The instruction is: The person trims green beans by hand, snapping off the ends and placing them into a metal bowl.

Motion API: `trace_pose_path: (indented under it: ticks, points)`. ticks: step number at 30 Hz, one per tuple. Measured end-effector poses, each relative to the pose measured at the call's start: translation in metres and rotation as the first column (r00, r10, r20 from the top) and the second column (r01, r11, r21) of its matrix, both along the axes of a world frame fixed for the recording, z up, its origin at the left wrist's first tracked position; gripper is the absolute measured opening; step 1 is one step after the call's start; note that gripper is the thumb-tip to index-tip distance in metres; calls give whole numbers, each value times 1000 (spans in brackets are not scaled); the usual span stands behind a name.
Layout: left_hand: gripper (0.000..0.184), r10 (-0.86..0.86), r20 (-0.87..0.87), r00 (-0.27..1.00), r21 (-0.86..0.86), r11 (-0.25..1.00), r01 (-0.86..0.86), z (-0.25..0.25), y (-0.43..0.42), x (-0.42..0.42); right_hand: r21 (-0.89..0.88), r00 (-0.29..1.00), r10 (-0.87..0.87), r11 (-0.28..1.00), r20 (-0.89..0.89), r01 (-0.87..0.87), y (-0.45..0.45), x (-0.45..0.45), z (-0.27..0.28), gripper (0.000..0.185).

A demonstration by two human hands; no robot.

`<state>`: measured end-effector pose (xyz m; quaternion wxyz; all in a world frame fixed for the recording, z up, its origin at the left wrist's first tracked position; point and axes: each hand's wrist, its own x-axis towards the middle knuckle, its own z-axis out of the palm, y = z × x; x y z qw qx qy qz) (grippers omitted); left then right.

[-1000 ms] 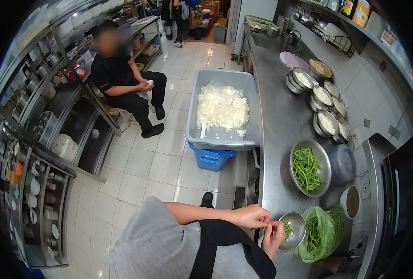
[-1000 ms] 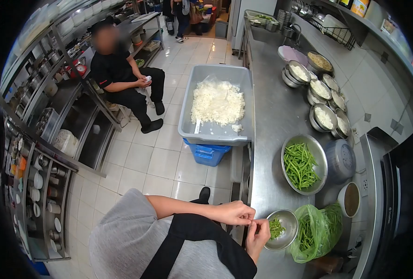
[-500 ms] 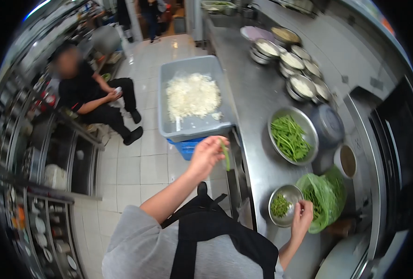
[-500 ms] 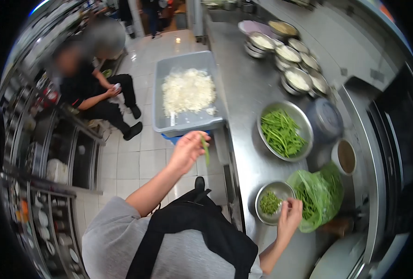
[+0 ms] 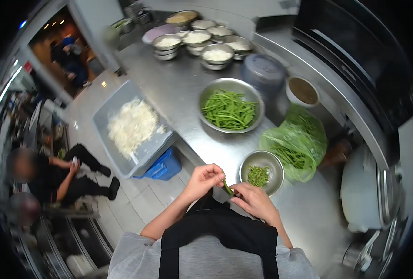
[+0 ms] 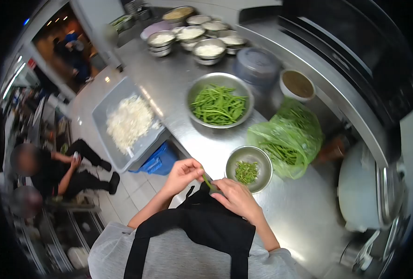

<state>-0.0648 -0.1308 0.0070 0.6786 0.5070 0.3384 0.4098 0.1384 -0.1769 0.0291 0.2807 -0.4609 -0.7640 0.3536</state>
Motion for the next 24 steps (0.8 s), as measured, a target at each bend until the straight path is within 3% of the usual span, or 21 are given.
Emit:
trace_pose_path:
  ticks: [1,4,5,9,11,14,17,22,24]
  points:
    - [7,13,21,1000,29,999,-13,6,11,1,-3,996,33,999,80,-32,-4,8,-2,28]
    - [8,112,20,994,240,964,-113,27,65,-4,-9,975,-193,981,110,195,-23,32,4,27]
    - [13,125,72,990,297,944,-141,35,87,-4,-11,958,-257,965,126,260,-30,41,4,27]
    - [48,397,-48,917,594,749,-293,86,141,9,-47,861,-506,860,61,509,-50,65,1,23]
    - [53,377,3,926,572,759,-311,89,148,16,15,727,-682,730,82,683,-55,78,-6,18]
    - [41,175,-48,983,515,848,-126,60,149,27,41,590,-802,595,94,802,-42,109,-20,12]
    - [28,33,-268,963,524,843,118,49,138,25,254,446,-851,513,278,820,-9,126,-26,11]
    - [24,123,-240,963,543,839,28,52,158,-7,515,337,-850,516,405,684,60,138,-50,5]
    - [23,153,-224,963,570,822,2,56,164,-15,455,250,-706,645,663,614,81,145,-64,5]
